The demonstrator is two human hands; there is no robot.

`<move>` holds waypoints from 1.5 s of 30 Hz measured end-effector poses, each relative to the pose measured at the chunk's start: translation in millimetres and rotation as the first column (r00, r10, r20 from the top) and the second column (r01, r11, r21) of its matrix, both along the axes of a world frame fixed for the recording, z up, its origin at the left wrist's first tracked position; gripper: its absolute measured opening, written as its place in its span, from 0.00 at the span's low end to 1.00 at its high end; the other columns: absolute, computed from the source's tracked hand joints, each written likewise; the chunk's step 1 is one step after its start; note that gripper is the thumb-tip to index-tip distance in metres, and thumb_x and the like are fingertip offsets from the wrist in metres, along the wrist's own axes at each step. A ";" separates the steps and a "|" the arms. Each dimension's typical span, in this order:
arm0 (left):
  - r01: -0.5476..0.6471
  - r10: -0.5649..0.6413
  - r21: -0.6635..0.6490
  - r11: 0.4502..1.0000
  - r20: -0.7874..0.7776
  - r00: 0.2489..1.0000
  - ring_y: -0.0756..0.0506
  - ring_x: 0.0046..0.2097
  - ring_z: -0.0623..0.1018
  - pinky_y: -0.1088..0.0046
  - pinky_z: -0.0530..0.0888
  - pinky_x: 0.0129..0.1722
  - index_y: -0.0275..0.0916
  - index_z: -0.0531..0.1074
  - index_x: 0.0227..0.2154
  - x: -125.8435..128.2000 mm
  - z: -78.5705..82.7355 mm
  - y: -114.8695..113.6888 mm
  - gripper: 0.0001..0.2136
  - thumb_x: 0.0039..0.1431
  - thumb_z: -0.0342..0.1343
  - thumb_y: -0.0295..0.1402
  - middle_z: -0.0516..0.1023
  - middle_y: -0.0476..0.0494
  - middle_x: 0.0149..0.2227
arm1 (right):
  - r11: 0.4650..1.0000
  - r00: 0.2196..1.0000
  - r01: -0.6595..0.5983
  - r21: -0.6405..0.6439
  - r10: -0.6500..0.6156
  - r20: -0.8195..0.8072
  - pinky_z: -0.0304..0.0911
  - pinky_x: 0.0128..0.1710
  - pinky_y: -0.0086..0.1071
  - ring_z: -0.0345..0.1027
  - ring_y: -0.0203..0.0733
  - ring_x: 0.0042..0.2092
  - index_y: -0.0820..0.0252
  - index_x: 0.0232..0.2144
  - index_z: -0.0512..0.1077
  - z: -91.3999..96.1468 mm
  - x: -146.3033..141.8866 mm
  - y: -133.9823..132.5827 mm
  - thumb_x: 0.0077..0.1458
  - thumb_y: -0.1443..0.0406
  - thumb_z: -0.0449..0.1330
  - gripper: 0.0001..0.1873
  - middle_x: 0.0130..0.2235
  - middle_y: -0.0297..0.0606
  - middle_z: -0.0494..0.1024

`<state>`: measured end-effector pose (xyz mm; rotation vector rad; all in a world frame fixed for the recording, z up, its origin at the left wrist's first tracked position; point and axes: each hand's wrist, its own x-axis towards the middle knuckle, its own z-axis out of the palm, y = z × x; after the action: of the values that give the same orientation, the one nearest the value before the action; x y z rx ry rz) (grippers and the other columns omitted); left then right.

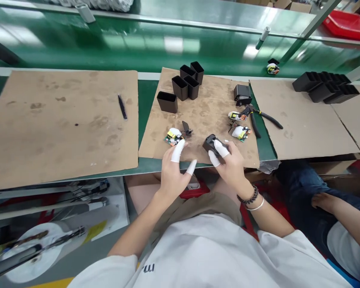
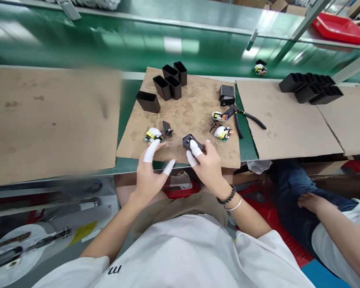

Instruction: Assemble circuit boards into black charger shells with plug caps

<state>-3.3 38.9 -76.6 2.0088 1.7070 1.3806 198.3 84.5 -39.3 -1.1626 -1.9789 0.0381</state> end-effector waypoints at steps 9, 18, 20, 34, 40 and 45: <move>-0.086 0.103 0.181 0.980 -0.085 0.991 0.39 0.53 0.82 0.55 0.81 0.54 0.46 0.64 0.65 -17.2 -9.7 -19.1 0.28 0.64 0.61 0.28 0.83 0.39 0.50 | 0.993 0.994 0.071 -0.093 -0.064 0.085 0.67 0.32 0.39 0.69 0.47 0.33 0.55 0.43 0.80 -11.0 -10.4 6.6 0.67 0.60 0.57 0.12 0.33 0.41 0.72; 0.019 -0.014 0.167 0.986 -0.028 1.000 0.38 0.58 0.80 0.55 0.80 0.59 0.42 0.62 0.66 14.4 -9.9 -11.5 0.30 0.63 0.64 0.33 0.80 0.34 0.56 | 0.954 0.969 0.002 -0.300 -0.076 -0.236 0.74 0.47 0.44 0.75 0.49 0.43 0.54 0.43 0.78 -19.4 -8.3 6.8 0.62 0.57 0.63 0.10 0.39 0.41 0.78; 0.058 -0.062 0.103 0.993 0.030 0.998 0.36 0.63 0.77 0.54 0.77 0.62 0.40 0.58 0.69 25.1 -3.8 -4.4 0.37 0.60 0.67 0.38 0.75 0.30 0.62 | 0.895 0.824 -0.150 -0.420 -0.122 -0.554 0.74 0.54 0.44 0.77 0.48 0.49 0.52 0.41 0.75 -16.8 -13.7 2.7 0.57 0.57 0.68 0.12 0.44 0.38 0.80; 0.258 -0.262 0.064 0.964 0.380 0.887 0.42 0.52 0.79 0.65 0.78 0.52 0.39 0.71 0.52 30.2 63.3 11.9 0.28 0.49 0.73 0.37 0.79 0.41 0.50 | 0.140 0.156 -0.941 -0.307 -0.627 -0.763 0.78 0.49 0.25 0.84 0.35 0.45 0.53 0.41 0.83 38.4 -23.2 -34.8 0.64 0.55 0.65 0.11 0.42 0.32 0.89; 0.259 -0.232 0.024 0.965 0.534 0.813 0.43 0.46 0.80 0.67 0.78 0.48 0.38 0.74 0.49 36.4 70.4 10.8 0.29 0.45 0.76 0.42 0.79 0.44 0.44 | 0.117 0.118 -0.965 -0.237 -0.612 -0.782 0.78 0.45 0.22 0.83 0.31 0.38 0.49 0.41 0.83 46.0 -24.2 -34.8 0.61 0.50 0.67 0.13 0.40 0.26 0.88; 0.329 -0.135 -0.090 0.940 0.787 0.602 0.42 0.46 0.81 0.65 0.79 0.48 0.38 0.76 0.44 35.9 76.0 12.6 0.31 0.36 0.79 0.41 0.81 0.45 0.44 | 0.249 0.239 -0.872 -0.422 -0.536 -0.810 0.81 0.41 0.31 0.82 0.37 0.39 0.49 0.42 0.81 37.0 -27.1 -36.1 0.58 0.46 0.67 0.18 0.43 0.29 0.87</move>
<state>32.5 51.5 -0.6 1.1481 1.0778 1.5341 171.2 48.4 -2.2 -0.8740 -0.5793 2.0536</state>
